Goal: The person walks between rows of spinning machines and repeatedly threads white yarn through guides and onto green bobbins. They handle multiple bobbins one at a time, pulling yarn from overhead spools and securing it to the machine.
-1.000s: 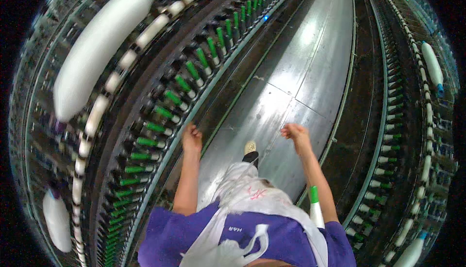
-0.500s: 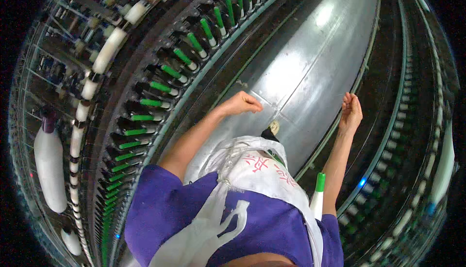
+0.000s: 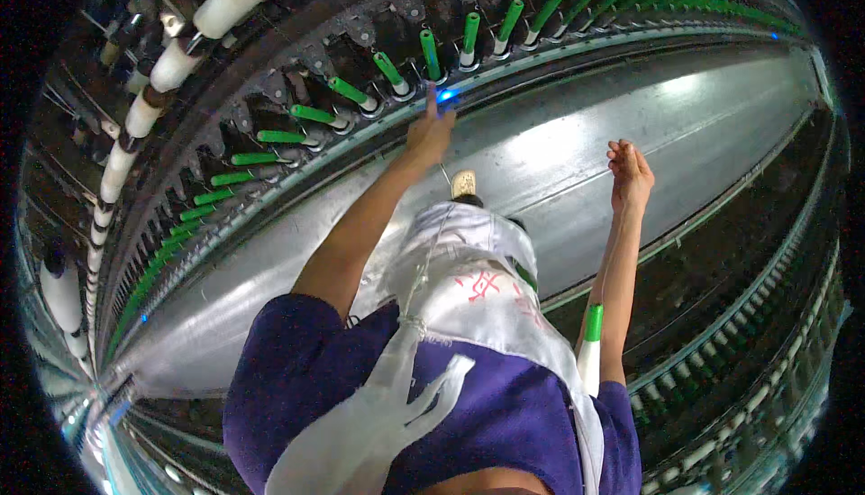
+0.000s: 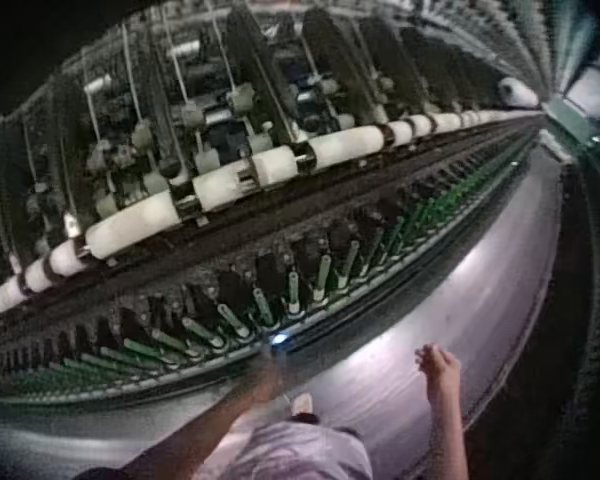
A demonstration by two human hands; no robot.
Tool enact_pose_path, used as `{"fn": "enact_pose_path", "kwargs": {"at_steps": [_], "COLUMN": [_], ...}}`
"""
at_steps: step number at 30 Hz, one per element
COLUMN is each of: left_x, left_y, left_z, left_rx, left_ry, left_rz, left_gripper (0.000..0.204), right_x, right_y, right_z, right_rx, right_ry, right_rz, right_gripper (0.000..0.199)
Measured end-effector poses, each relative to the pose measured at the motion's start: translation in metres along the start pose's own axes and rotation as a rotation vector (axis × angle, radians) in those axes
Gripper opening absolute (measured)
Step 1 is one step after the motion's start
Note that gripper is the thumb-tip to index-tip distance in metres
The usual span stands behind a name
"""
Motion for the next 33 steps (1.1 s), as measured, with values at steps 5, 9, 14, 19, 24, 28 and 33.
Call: {"fn": "enact_pose_path", "kwargs": {"at_steps": [5, 9, 14, 19, 24, 28, 33], "left_x": [-0.042, -0.041, -0.042, -0.07, -0.077, -0.043, -0.019], "left_y": [0.016, 0.017, 0.014, 0.006, 0.017, 0.024, 0.006], "left_z": [-0.013, -0.002, 0.02, 0.027, 0.011, 0.004, -0.008], "left_rx": [-0.169, -0.302, -0.42, -0.56, -0.578, -0.292, 0.293], "left_ry": [-0.217, -0.305, -0.352, -0.178, -0.238, -0.295, -0.336], "left_rz": [-0.059, 0.062, 0.074, 0.137, 0.121, 0.101, 0.549], "left_gripper": [0.023, 0.021, 0.023, 0.02, 0.03, 0.031, 0.013], "right_x": [-0.08, -0.136, -0.189, -0.215, -0.225, -0.224, -0.226], "right_y": [0.028, 0.05, 0.068, 0.071, 0.071, 0.079, 0.085], "right_z": [0.0, 0.002, 0.004, 0.012, 0.023, 0.027, 0.041], "right_rx": [0.143, 0.127, 0.002, -0.044, -0.144, -0.344, -0.524], "right_ry": [0.099, 0.151, 0.231, 0.31, 0.395, 0.507, 0.593], "right_rz": [-0.228, -0.412, -0.603, -0.684, -0.674, -0.733, -0.727], "right_gripper": [0.026, 0.026, 0.02, 0.016, 0.018, 0.018, 0.019]}}
Point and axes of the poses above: each hand's wrist, its own x-axis away from the middle knuckle, its own y-axis out of the palm, z = x × y, the point moved 6 cm from there along -x, towards the middle knuckle, and after that the axes turned 2 degrees about -z, right-handed, at the moved point
